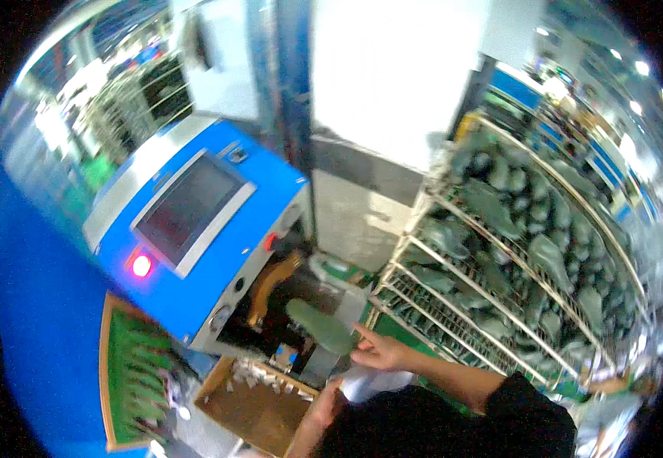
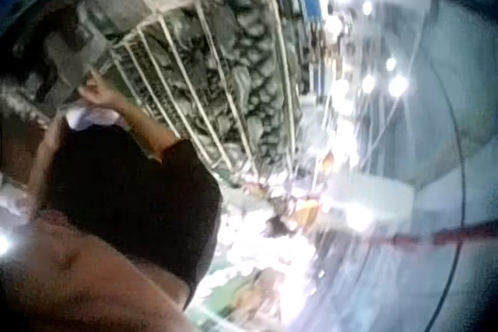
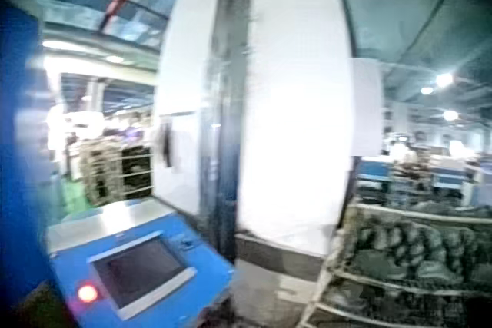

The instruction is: The person repeatedly picks up white slipper uppers and green insoles, inserts the insoles into the uppers, and places the assembled slippers into a cardboard box. The person also moves a red plastic container and handles a metal rack filled with insoles.

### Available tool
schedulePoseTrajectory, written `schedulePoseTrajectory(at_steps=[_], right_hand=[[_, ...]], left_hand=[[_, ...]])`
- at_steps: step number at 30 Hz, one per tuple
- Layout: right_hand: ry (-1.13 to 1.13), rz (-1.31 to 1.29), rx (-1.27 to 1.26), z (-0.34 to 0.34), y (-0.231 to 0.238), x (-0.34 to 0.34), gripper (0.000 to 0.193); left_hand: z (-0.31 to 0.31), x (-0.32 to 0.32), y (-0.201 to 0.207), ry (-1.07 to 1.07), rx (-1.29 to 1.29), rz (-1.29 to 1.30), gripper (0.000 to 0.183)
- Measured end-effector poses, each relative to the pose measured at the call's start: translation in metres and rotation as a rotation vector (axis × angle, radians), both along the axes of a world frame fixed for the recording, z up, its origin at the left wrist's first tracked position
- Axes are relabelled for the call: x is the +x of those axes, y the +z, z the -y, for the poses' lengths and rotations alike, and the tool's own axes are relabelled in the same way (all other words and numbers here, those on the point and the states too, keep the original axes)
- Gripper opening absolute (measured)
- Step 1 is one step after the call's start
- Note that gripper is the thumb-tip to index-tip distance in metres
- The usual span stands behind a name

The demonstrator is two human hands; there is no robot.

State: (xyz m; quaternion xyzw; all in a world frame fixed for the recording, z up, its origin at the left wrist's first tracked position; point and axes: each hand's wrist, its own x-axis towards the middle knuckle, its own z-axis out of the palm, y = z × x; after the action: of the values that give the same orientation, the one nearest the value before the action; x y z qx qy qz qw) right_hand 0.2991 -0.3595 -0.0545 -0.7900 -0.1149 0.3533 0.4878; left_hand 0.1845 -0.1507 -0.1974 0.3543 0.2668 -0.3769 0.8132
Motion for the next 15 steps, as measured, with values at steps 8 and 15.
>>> schedulePoseTrajectory(at_steps=[8,15], right_hand=[[-0.521,-0.582,0.877,-0.096,-0.067,0.003,0.076],[-0.009,0.162,0.344,0.048,-0.014,-0.006,0.073]], left_hand=[[-0.026,-0.033,0.0,0.012,0.177,0.119,0.045],[-0.019,0.002,0.053,-0.114,0.513,0.201,0.05]])
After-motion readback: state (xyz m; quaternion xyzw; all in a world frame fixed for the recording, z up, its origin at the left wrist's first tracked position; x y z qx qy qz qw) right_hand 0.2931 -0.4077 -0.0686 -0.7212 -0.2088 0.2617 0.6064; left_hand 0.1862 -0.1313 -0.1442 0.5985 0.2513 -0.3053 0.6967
